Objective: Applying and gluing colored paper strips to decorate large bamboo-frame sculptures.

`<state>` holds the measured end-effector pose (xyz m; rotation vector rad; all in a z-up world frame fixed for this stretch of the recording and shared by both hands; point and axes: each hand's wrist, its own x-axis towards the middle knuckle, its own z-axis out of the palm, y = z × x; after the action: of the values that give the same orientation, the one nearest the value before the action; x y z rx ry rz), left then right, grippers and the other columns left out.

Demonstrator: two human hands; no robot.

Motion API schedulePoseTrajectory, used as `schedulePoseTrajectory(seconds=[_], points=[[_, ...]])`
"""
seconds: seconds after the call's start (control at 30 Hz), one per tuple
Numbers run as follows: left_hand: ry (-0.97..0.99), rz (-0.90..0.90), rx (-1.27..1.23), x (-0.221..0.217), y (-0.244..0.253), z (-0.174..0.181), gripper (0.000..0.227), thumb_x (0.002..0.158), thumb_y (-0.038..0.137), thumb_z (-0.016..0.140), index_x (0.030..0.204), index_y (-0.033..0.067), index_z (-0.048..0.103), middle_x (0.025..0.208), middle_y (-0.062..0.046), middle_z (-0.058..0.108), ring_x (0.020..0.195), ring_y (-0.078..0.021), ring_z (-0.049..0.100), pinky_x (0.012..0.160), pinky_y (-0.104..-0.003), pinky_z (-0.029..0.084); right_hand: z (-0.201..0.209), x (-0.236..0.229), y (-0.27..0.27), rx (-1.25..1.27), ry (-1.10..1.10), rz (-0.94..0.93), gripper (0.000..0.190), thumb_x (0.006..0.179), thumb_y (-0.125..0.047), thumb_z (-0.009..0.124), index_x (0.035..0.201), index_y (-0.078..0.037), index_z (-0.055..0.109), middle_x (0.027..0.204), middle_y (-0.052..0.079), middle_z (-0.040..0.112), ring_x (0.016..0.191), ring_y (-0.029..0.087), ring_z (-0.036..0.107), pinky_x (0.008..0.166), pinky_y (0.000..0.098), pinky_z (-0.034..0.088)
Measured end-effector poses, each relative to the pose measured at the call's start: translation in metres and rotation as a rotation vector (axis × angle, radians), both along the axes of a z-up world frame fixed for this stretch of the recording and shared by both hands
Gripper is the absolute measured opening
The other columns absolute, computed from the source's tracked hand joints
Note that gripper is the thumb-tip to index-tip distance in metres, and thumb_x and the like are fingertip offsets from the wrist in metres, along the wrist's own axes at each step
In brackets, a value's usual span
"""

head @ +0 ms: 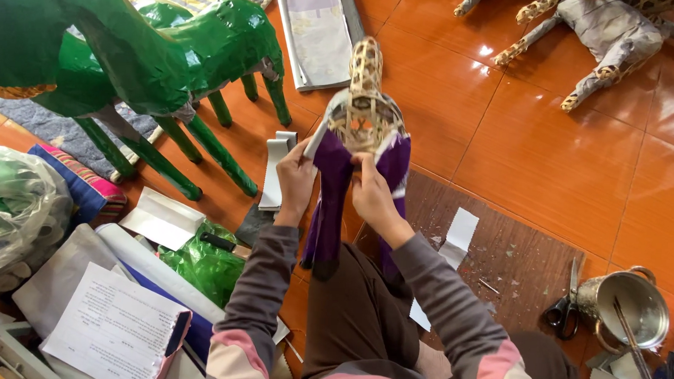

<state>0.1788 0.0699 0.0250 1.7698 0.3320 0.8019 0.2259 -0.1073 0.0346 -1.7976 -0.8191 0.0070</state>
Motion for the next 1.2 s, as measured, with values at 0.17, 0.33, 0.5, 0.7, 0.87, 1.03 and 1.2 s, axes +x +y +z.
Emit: schedulePoseTrajectory(seconds=[0.17, 0.33, 0.5, 0.7, 0.87, 1.03, 1.2], points=[[-0.143, -0.055, -0.254, -0.002, 0.0, -0.012, 0.02, 0.103, 0.007, 0.065, 0.118, -0.0013, 0.074, 0.099, -0.001, 0.074, 0.086, -0.007, 0.067, 0.074, -0.024, 0.057, 0.003, -0.005, -0.003, 0.023, 0.053, 0.014, 0.027, 0.097, 0.006, 0.055, 0.121, -0.002, 0.047, 0.108, 0.021, 0.065, 0.104, 0.035, 0.069, 0.09, 0.0372, 0.053], [-0.177, -0.114, -0.584, 0.019, 0.008, -0.051, 0.02, 0.103, 0.012, 0.067, 0.113, -0.0036, 0.074, 0.097, -0.002, 0.072, 0.082, -0.0069, 0.063, 0.071, -0.022, 0.052, -0.004, -0.005, 0.002, 0.056, 0.069, 0.031, 0.023, 0.097, 0.004, 0.057, 0.118, -0.002, 0.049, 0.105, 0.019, 0.066, 0.104, 0.033, 0.07, 0.09, 0.0357, 0.053], [-0.191, 0.068, -0.565, 0.03, -0.007, -0.052, 0.02, 0.104, 0.016, 0.063, 0.105, -0.0025, 0.071, 0.093, -0.001, 0.072, 0.079, -0.0063, 0.063, 0.069, -0.022, 0.053, 0.001, -0.005, 0.002, 0.058, 0.133, -0.002, 0.02, 0.097, 0.002, 0.059, 0.115, -0.002, 0.052, 0.107, 0.018, 0.069, 0.106, 0.031, 0.071, 0.09, 0.0366, 0.055], [-0.04, 0.26, 0.175, 0.025, -0.001, -0.03, 0.017, 0.094, 0.008, 0.077, 0.107, 0.0006, 0.07, 0.095, -0.007, 0.053, 0.082, -0.0184, 0.051, 0.074, -0.031, 0.048, 0.005, -0.003, 0.0, 0.078, 0.152, -0.003, 0.019, 0.097, 0.001, 0.059, 0.115, -0.001, 0.053, 0.106, 0.018, 0.07, 0.107, 0.032, 0.072, 0.09, 0.0377, 0.055], [-0.088, 0.3, 0.359, 0.024, 0.0, -0.01, 0.027, 0.087, 0.002, 0.076, 0.112, 0.0025, 0.066, 0.096, -0.008, 0.051, 0.086, -0.0232, 0.054, 0.078, -0.034, 0.047, -0.004, -0.003, 0.006, 0.103, 0.104, -0.03, 0.024, 0.095, 0.0, 0.062, 0.118, -0.002, 0.054, 0.107, 0.021, 0.071, 0.108, 0.034, 0.072, 0.087, 0.0397, 0.057], [-0.14, 0.223, 0.22, 0.034, 0.024, -0.057, 0.014, 0.091, -0.005, 0.062, 0.104, 0.0002, 0.065, 0.092, -0.01, 0.063, 0.083, -0.0233, 0.06, 0.074, -0.035, 0.051, -0.009, -0.007, 0.003, 0.193, 0.049, -0.075, 0.027, 0.09, 0.0, 0.061, 0.117, -0.003, 0.058, 0.105, 0.022, 0.071, 0.105, 0.035, 0.072, 0.086, 0.0407, 0.056], [-0.036, 0.163, 0.351, -0.008, -0.014, -0.023, 0.03, 0.116, 0.021, 0.055, 0.126, -0.0053, 0.065, 0.116, -0.017, 0.067, 0.104, -0.0296, 0.063, 0.093, -0.041, 0.051, -0.01, -0.005, 0.005, 0.23, 0.063, -0.019, 0.023, 0.093, -0.002, 0.062, 0.115, -0.004, 0.057, 0.103, 0.02, 0.071, 0.101, 0.036, 0.073, 0.083, 0.0422, 0.057]])
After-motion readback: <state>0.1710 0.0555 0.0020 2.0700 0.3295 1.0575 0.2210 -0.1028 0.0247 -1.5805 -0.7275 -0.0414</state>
